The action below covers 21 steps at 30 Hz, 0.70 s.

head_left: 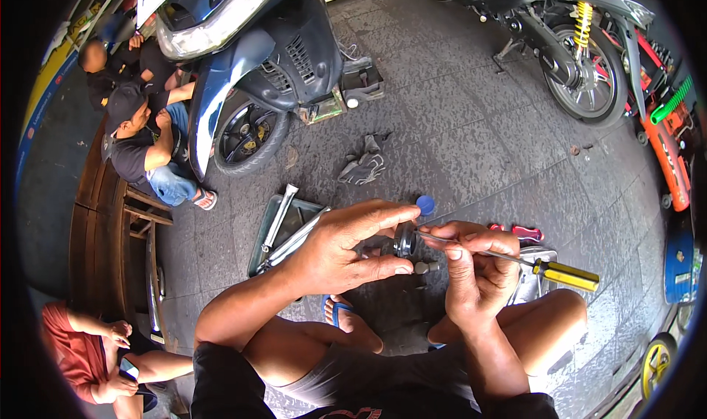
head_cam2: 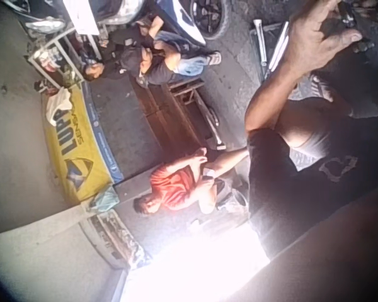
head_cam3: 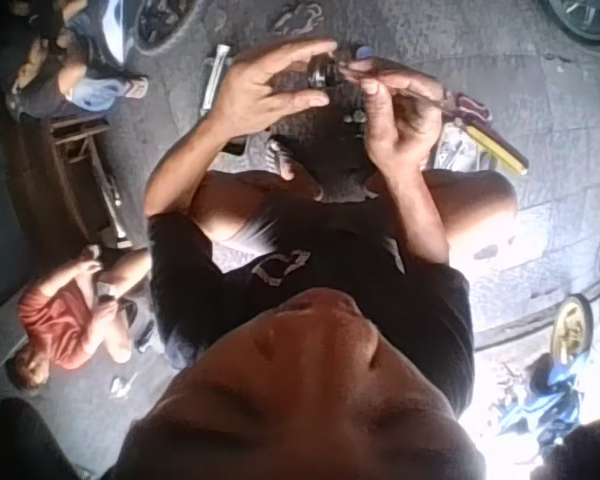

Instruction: The person sits on the floor of a workshop and works on a small cylindrical mechanical part. They use a hammer to tap the part, a screwdriver to adjust internal components, and a cloth to wipe it clean. The person repeatedly handles the part, inspecting and manipulating it with various tools.

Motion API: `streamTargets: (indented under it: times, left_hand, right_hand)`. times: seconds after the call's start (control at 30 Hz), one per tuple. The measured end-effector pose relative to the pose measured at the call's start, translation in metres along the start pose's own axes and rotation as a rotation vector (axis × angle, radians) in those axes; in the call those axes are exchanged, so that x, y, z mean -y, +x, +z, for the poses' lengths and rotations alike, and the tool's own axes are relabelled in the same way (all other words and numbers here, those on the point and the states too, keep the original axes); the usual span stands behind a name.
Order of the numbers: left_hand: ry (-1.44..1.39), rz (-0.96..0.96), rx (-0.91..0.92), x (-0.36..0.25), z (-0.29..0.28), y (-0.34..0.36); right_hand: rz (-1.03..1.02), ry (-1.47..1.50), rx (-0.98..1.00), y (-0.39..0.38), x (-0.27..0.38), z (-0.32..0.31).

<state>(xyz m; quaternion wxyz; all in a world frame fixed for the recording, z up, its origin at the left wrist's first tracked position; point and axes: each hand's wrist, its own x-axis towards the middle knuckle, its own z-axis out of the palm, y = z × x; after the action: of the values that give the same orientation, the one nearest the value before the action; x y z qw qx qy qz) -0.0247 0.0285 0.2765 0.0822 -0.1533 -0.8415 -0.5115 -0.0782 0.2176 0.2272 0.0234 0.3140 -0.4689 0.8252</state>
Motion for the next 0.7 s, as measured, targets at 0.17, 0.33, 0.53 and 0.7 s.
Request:
streamTargets:
  times: [0.17, 0.33, 0.53, 0.7]
  left_hand:
    - [0.064, -0.002, 0.049, -0.005, -0.006, 0.003]
    - [0.121, 0.065, 0.101, -0.008, -0.012, 0.003]
    - [0.166, 0.143, 0.106, -0.014, -0.011, 0.004]
    - [0.133, 0.195, 0.088, -0.013, -0.008, 0.005]
  right_hand:
    - [-0.192, -0.215, 0.08, 0.004, -0.002, -0.005]
    - [-0.296, -0.319, 0.221, 0.012, 0.003, -0.011]
    - [-0.21, -0.247, 0.214, 0.007, 0.008, -0.013]
    - [-0.137, -0.129, 0.114, -0.011, 0.012, -0.006]
